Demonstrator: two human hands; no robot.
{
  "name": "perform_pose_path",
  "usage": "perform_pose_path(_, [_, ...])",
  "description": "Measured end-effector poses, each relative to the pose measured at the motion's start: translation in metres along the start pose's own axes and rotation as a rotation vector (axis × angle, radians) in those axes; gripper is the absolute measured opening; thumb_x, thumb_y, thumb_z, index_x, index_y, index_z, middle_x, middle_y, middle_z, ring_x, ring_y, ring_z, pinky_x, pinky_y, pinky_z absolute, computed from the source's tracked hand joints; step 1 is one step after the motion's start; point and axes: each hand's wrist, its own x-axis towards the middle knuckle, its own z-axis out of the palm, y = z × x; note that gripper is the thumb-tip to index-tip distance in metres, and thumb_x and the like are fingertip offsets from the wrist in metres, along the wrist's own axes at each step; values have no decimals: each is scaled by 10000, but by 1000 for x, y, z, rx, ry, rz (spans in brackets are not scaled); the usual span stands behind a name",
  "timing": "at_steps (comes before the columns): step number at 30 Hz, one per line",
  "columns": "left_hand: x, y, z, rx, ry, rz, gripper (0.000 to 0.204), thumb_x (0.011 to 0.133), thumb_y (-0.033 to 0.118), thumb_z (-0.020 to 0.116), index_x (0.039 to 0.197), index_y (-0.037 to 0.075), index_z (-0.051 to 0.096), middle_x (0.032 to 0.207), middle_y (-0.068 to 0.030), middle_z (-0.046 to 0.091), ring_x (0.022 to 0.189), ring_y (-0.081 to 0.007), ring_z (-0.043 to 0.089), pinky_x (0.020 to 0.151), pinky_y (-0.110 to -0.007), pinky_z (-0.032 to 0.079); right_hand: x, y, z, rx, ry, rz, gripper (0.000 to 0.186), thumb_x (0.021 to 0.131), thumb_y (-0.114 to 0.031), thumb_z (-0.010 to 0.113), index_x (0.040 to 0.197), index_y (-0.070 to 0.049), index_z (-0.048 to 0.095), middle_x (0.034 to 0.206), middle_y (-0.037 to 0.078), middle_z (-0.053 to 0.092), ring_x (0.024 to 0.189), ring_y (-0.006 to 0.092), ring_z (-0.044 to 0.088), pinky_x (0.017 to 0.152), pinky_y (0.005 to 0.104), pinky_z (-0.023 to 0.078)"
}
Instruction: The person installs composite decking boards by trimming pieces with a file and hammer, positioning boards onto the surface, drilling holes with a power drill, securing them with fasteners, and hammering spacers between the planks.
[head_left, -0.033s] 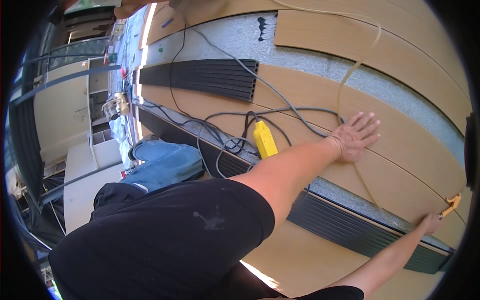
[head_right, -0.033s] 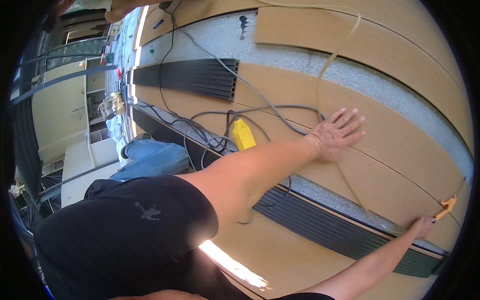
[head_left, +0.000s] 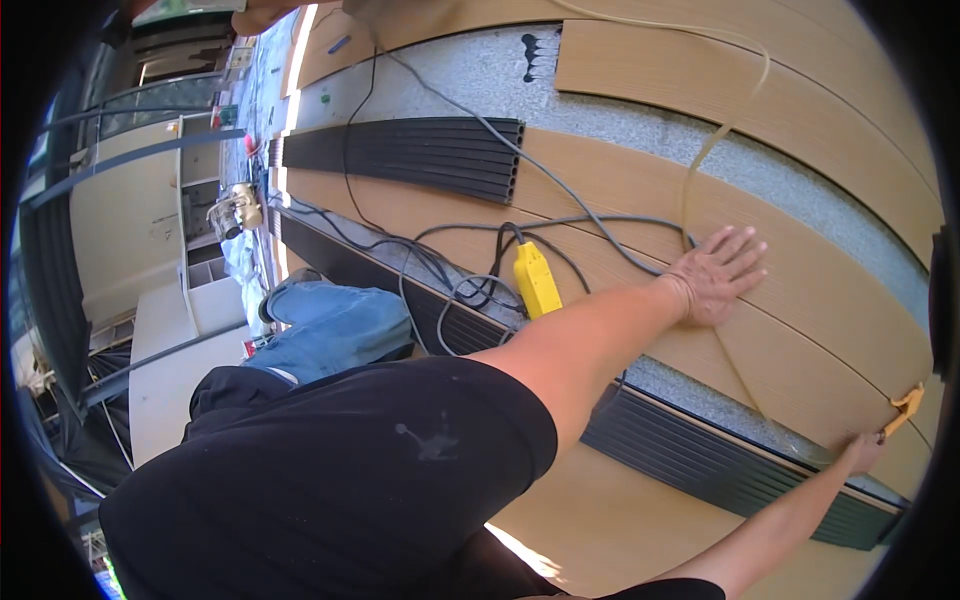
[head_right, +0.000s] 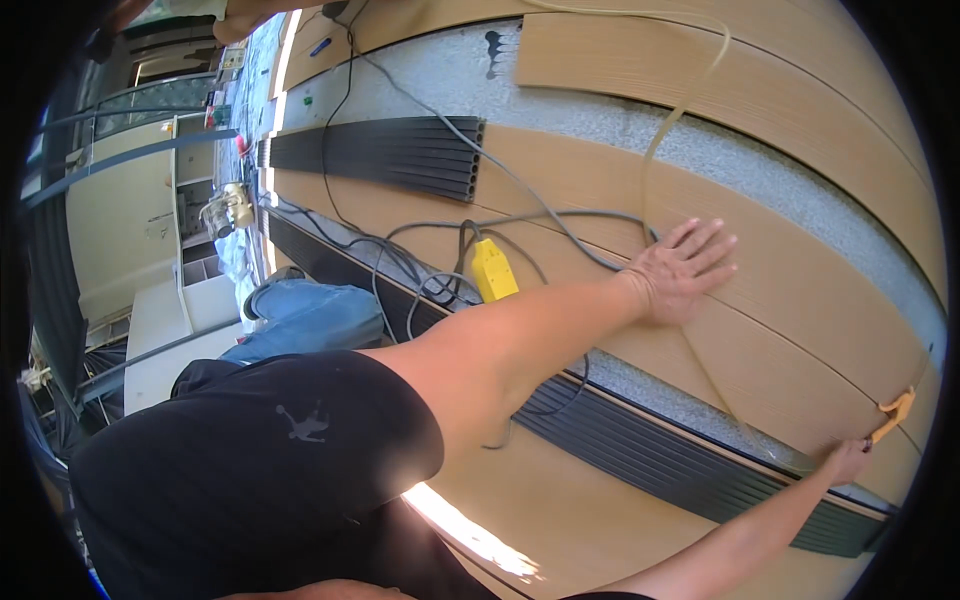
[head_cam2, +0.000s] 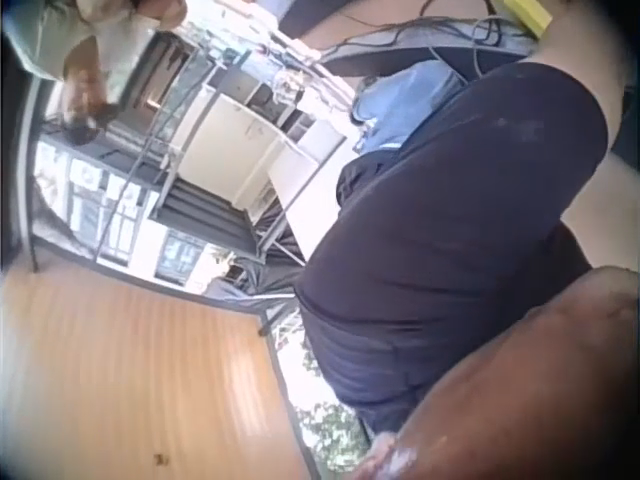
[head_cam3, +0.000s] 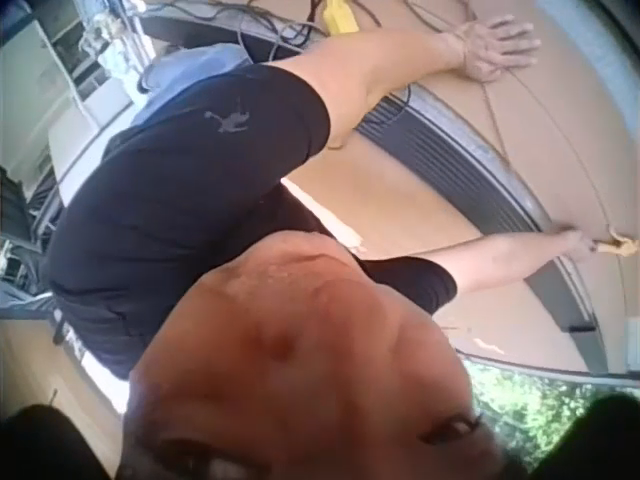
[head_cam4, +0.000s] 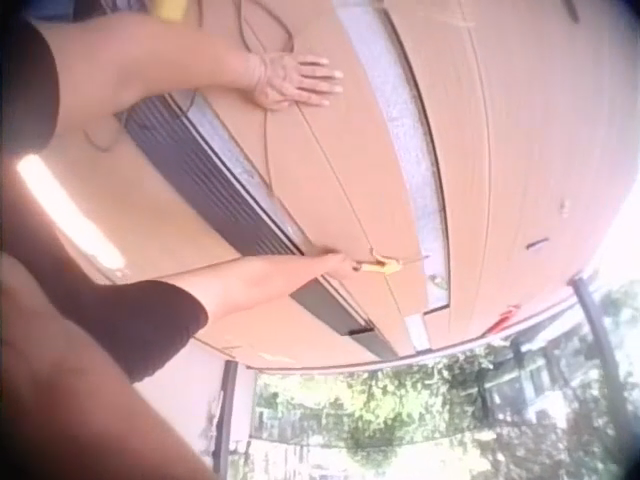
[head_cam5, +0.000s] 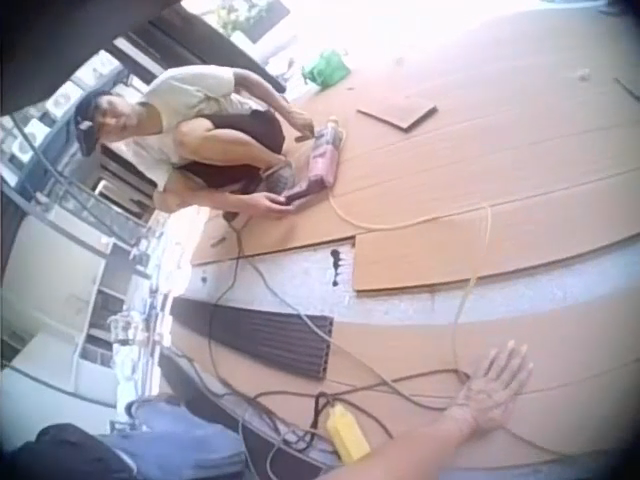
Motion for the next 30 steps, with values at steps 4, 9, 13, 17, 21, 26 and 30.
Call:
perform_pose_path(4, [-6,17,6,-59,83,32,608,883,329,582,1453,118,555,1618,-197,378,1538,-429,253,1253,-586,161,-19,10,-120,179,-255,276,513,1010,-348,586,1372,16,579,1134,159,688,980,286,639,890,411,518])
perform_pose_path(9, [-8,18,11,-104,110,18,573,913,354,559,1435,120,578,1630,-181,363,1538,-419,255,1249,-573,175,-176,-3,-286,992,-510,280,536,950,-30,523,1485,-31,489,1056,14,559,817,80,463,649,221,388])
perform_pose_path(13, [-10,4,-1,-133,183,32,574,936,417,549,1421,111,590,1615,-174,394,1536,-402,271,1252,-561,179,-408,-135,-443,1262,-425,261,738,854,32,552,1559,17,335,1027,29,487,865,84,444,579,203,393])
perform_pose_path(17, [-62,-24,-64,-257,-142,197,542,953,398,592,1430,140,580,1524,-162,500,1446,-348,417,1223,-506,257,-641,-177,-503,1357,-481,336,824,850,-4,647,1577,-6,260,806,27,529,626,110,496,498,238,444])
perform_pose_path(21, [-270,-102,-189,-388,-204,277,424,968,263,635,1378,155,616,1326,-169,640,1291,-333,558,1098,-489,406,-769,-240,-530,1217,-446,527,677,975,-73,600,1572,-41,283,735,38,544,586,132,548,522,253,478])
perform_pose_path(26, [-679,-302,-382,-94,-524,-390,418,929,210,582,1326,97,648,1272,-199,684,1186,-388,643,993,-499,513,-794,-260,-517,1094,-412,70,580,1027,-172,612,1538,-28,378,1047,71,636,857,142,620,746,271,519])
perform_pose_path(30, [-945,-409,-517,99,-570,-1024,424,862,184,650,1260,43,680,1280,-234,679,1224,-380,637,1019,-471,513,-787,-380,-545,1059,-333,-571,493,1031,-108,571,1493,12,448,1323,106,605,1246,235,556,1095,345,403])
